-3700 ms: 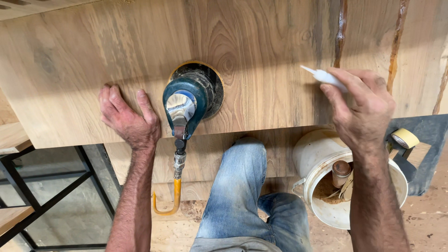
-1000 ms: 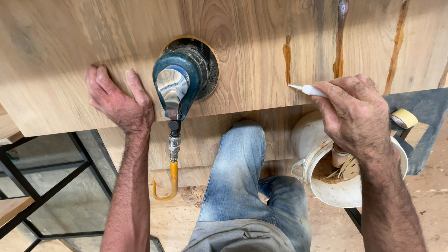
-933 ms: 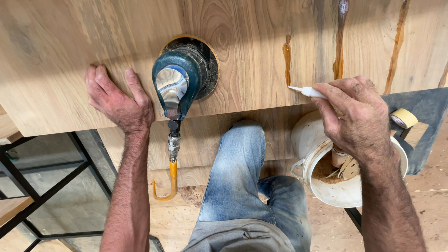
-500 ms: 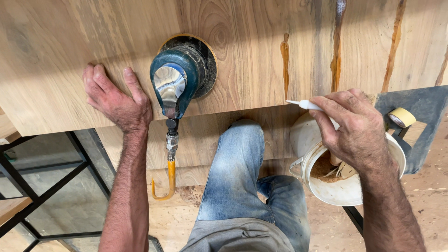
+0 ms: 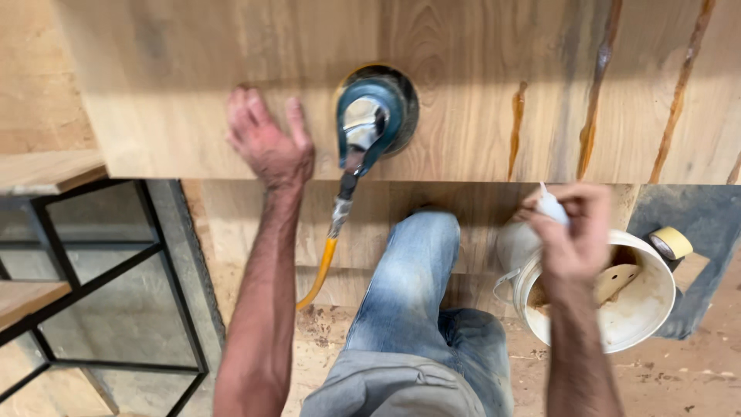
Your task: The person applies adhesive from a small bottle into the grooves and cracks of a wooden structure while using a hand sander to smooth other areas.
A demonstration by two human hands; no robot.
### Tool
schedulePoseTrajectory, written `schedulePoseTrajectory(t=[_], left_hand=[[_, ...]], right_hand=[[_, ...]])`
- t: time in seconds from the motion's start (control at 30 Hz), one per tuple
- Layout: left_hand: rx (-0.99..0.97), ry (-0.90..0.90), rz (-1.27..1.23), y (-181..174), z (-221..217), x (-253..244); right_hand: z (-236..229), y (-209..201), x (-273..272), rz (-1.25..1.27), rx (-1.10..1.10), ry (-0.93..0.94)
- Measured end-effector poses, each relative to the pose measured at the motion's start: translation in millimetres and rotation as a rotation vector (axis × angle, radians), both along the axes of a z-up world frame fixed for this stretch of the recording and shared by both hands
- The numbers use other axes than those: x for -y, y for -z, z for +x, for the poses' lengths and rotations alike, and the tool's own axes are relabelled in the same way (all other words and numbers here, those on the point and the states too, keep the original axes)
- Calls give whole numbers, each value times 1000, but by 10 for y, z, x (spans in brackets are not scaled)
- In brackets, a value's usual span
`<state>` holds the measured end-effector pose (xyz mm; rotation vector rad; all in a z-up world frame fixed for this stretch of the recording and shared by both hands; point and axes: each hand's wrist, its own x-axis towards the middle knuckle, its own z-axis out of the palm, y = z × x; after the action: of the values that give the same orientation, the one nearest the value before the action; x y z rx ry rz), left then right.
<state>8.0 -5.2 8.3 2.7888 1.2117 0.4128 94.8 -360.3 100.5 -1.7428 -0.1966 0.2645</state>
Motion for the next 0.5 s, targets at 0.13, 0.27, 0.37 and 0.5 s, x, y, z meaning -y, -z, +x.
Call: schedulePoseTrajectory(t=[0.13, 0.27, 0.37, 0.5], left_hand=[[120, 48, 187, 81, 8, -44], [97, 34, 191, 60, -24, -16], [103, 27, 201, 40, 13, -14], [102, 23, 175, 101, 5, -32]], right_hand=[[-182, -39, -878, 123, -114, 101], [-192, -274, -1647, -64, 192, 175], [-115, -367, -2023, -325, 329, 181], [-58, -373, -2134, -593, 271, 129]])
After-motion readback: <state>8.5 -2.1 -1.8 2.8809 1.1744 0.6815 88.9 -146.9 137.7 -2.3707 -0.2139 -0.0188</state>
